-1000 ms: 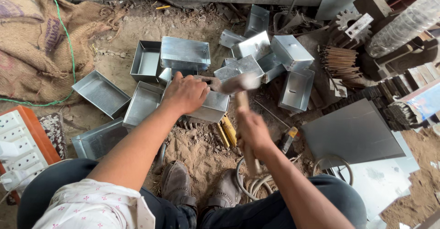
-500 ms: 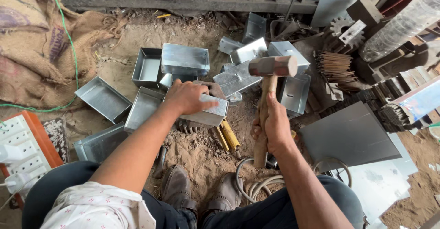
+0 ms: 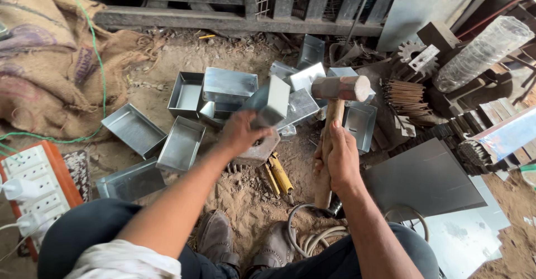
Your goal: The person welds seams on small rectangular metal boxes using a handheld welding tool, then uses a hammer to tap and flatten the welded edges. The person handles multiple metal boxes one at a time, repositioning them on a metal stand during the process.
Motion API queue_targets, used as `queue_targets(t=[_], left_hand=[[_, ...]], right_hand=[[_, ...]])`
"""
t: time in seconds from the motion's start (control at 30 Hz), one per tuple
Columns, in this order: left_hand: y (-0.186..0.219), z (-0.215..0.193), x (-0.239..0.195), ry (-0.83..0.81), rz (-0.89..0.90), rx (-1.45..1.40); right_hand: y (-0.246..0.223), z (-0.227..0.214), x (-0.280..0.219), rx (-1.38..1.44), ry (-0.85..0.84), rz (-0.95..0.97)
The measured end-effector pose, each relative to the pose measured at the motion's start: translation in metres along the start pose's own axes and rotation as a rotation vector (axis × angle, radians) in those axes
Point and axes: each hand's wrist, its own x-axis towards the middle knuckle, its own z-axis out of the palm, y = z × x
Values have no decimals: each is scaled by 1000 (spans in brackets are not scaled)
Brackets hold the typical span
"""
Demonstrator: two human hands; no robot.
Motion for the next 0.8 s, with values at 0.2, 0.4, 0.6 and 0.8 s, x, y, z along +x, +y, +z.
queue_targets(t=[0.2, 0.4, 0.6, 0.8], left_hand=[[-36, 59, -39, 309, -52, -169], [-45, 55, -50, 300, 21, 56], [-46, 44, -51, 188, -8, 104], [-50, 50, -51, 184, -67, 176]], right_hand=[[2, 12, -18, -115, -34, 63], [-5, 32, -36, -435, -132, 143], [-11, 37, -50, -490, -145, 33], [-44, 9, -46, -120, -203, -609]])
